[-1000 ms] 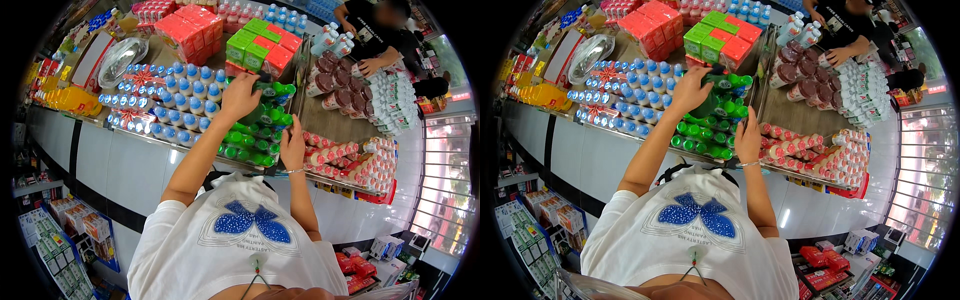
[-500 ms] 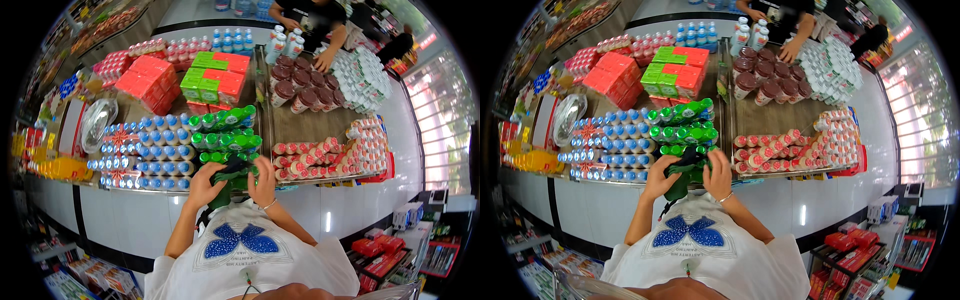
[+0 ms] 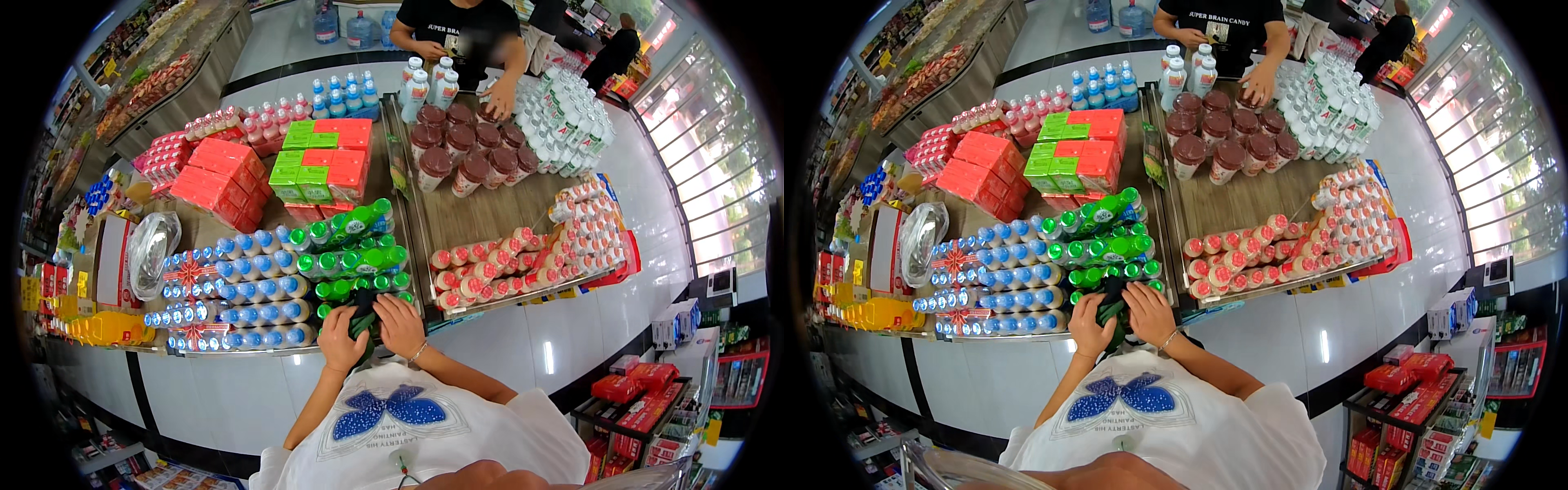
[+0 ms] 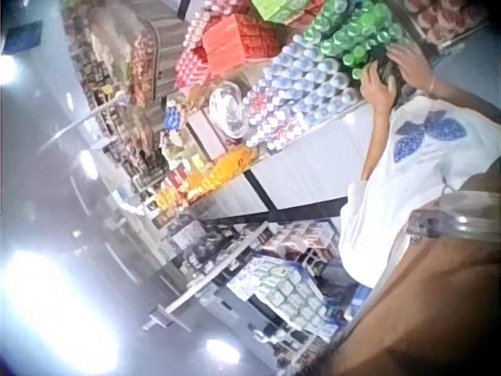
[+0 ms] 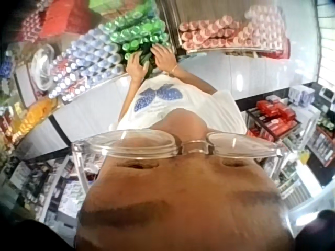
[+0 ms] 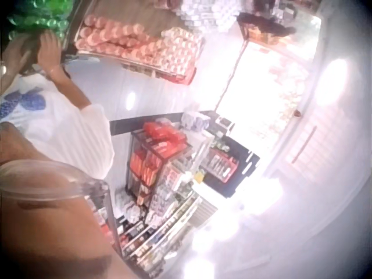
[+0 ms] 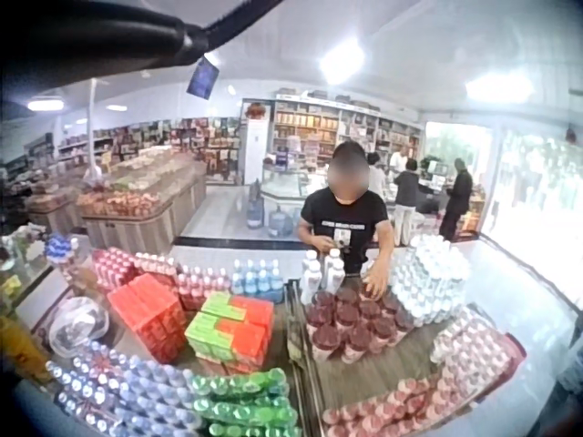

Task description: The person organizes various packs of yogurt, water, and juice bottles on a store shelf, picking up individual items and clusters and repositioning them.

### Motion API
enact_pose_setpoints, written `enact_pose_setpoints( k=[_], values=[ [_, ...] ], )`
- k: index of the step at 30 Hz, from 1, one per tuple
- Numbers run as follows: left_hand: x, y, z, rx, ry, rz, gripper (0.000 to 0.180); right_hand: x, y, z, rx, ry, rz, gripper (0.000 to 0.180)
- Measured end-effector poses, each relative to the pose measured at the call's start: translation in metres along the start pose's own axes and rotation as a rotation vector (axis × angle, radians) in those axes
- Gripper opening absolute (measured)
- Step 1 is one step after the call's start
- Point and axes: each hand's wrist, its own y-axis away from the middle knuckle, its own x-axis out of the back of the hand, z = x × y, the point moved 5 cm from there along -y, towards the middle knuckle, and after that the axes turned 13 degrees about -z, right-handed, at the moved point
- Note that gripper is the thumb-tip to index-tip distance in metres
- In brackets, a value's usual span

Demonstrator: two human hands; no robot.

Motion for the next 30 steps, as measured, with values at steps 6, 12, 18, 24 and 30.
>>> enact_pose_setpoints(
  k=[6,12,18,24,30],
  values=[
    [0.0012,0.0006,0.0002,-0.007,0.002,0.015,0.044,-0.0013,0.0005,-0.0005,0.003,0.001,-0.001,0.041],
    [-0.0018,0.0027,-0.0027,-0.006,-0.019,0.037,0.046,0.001,0.0001,-0.0019,0.002,0.009,0.0,0.042],
    [-0.0033,0.0025,-0.0042,-0.006,-0.013,0.022,0.046,0.0009,0.0004,-0.0016,-0.003,0.011,0.009,0.04],
    [-0.0018,0.0012,-0.0012,-0.012,-0.013,0.037,0.046,0.001,0.0002,-0.0006,0.005,0.002,0.025,0.039],
    [-0.0031,0.002,-0.0027,-0.015,-0.017,0.039,0.045,-0.0007,0.0006,-0.0002,-0.007,0.0,0.011,0.04]
  ],
)
